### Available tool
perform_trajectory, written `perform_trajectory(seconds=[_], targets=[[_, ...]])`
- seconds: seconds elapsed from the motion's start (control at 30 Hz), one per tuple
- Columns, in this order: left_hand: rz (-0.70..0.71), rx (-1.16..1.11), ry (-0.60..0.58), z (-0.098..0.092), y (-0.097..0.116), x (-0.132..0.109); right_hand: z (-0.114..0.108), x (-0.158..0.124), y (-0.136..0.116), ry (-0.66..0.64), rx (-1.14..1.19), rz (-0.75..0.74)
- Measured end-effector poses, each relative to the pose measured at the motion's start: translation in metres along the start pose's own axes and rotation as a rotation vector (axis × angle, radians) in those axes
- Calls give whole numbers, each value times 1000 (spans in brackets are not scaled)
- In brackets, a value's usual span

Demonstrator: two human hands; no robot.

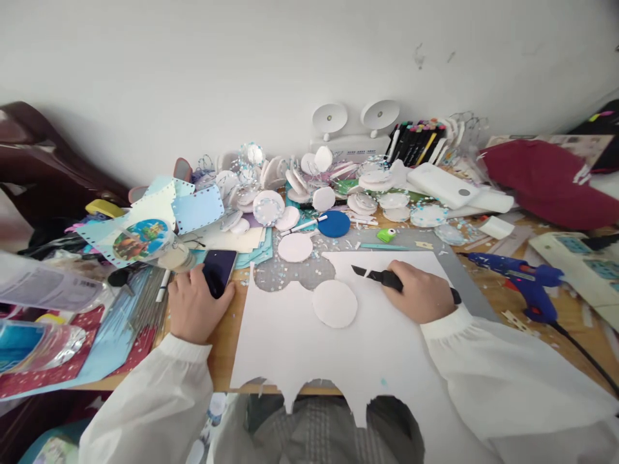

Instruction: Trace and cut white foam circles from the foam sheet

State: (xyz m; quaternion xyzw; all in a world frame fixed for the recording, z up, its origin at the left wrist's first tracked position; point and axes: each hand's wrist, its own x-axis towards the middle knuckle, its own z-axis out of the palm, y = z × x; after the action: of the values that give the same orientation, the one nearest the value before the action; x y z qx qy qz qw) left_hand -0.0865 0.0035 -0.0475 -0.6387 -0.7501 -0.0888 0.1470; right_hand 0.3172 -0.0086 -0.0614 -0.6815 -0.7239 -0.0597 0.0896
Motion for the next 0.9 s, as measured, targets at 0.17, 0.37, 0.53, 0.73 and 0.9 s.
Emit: perform_trajectory(seconds=[0.17, 0.37, 0.53, 0.73, 0.9], targets=[[-32, 4, -22, 4, 2, 11, -1, -1, -1, -4, 0, 7], [-74, 19, -29, 2, 12, 21, -2, 0, -2, -5, 1, 15], [-45, -9, -3, 0, 14, 23, -4, 0, -2, -20, 1, 16], [-57, -78, -2, 2, 9, 21, -3, 0, -1, -11, 15, 8], [-74, -90, -7, 3, 8, 21, -3, 0, -1, -3, 11, 4]])
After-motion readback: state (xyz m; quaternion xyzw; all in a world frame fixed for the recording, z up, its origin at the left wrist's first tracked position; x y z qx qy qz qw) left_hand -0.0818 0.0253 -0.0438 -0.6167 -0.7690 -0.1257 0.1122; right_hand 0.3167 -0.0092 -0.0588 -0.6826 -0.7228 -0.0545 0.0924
